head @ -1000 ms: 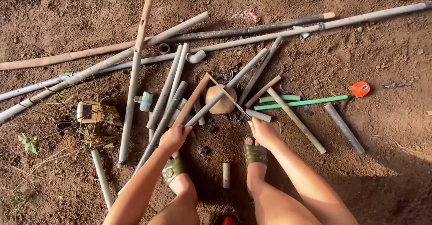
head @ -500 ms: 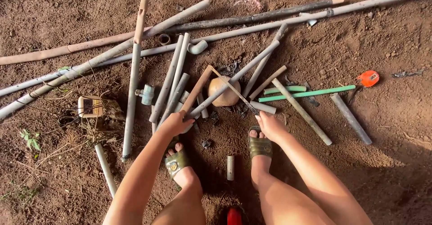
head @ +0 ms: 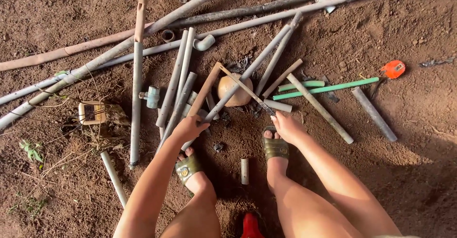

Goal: The person sits on the ground and sorts through a pile of various pipes and fittings. They pick up different pieces, including PVC and metal pipes, and attempt to connect them together.

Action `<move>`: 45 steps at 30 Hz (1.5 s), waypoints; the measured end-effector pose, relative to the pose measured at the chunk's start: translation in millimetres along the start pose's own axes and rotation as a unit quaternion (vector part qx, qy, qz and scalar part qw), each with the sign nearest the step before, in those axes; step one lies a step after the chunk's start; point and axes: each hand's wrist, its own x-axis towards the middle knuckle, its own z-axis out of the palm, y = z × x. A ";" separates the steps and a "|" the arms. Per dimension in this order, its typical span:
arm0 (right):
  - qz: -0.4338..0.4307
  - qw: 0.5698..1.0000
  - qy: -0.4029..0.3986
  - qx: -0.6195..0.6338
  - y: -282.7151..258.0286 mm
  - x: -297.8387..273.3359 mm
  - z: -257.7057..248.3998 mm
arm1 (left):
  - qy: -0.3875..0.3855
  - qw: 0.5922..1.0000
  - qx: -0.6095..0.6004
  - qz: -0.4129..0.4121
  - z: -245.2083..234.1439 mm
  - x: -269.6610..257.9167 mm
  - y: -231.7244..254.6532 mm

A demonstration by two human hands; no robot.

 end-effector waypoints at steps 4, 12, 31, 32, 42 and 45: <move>0.010 1.000 -0.015 0.024 -0.5 -0.9 -3.5 | -0.021 0.999 -0.035 0.011 -1.6 -8.8 12.8; -0.036 0.999 0.000 0.005 0.0 -10.8 -10.4 | -0.037 0.994 -0.093 -0.043 0.6 -15.3 14.1; 0.123 0.973 0.186 -0.054 170.0 -35.2 -20.0 | 0.212 0.960 -0.103 -0.148 4.8 -52.6 -51.7; 0.153 0.971 0.179 -0.041 174.1 -39.5 -22.0 | 0.217 0.958 -0.107 -0.153 5.0 -49.5 -54.7; 0.234 0.941 0.231 0.077 185.8 -45.8 -10.7 | 0.244 0.953 -0.039 -0.173 18.8 -31.4 -76.4; 0.228 0.932 0.265 0.091 186.9 -36.9 -1.9 | 0.253 0.951 -0.044 -0.172 22.4 -30.0 -81.1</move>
